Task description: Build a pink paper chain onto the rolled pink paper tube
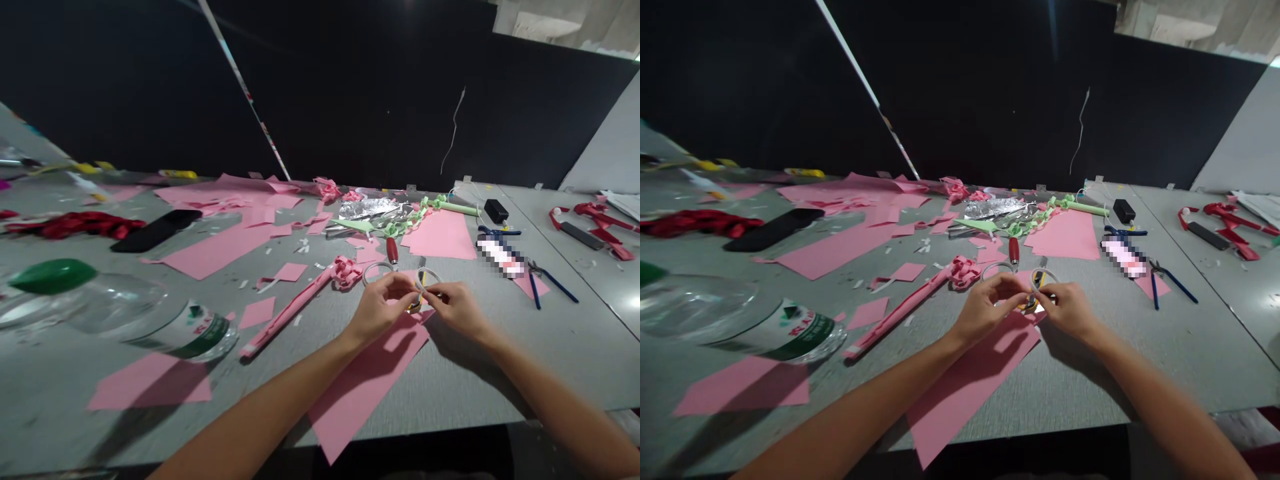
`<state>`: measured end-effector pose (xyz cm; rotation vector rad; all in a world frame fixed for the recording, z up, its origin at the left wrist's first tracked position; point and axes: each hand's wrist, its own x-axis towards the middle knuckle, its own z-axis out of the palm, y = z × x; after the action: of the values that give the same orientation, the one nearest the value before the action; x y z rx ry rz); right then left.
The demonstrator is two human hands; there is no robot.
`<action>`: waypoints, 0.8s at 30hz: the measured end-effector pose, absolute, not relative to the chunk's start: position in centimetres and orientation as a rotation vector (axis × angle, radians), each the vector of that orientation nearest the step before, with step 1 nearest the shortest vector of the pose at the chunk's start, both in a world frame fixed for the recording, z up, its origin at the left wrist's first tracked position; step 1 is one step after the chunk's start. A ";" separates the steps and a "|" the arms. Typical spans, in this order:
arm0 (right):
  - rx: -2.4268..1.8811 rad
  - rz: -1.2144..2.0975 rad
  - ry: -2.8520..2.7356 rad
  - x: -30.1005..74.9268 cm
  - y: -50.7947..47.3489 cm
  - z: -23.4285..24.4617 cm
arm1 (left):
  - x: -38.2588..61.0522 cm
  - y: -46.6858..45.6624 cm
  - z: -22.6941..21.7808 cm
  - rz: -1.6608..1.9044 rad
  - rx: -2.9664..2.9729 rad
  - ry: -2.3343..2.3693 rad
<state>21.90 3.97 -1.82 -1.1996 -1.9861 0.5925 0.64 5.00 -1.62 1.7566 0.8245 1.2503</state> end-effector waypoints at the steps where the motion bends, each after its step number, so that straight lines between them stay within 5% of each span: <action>1: -1.205 0.578 -1.992 21.9 3.9 -1.8 | 0.6 5.0 -1.6 1.247 1.762 0.818; 24: -1.309 0.537 -2.021 21.1 3.1 -1.3 | -0.1 5.7 -2.1 1.134 2.225 0.785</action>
<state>21.07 3.09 -1.33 -1.3089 -2.0215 0.5368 -0.07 5.68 -2.14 2.2253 0.7854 1.1344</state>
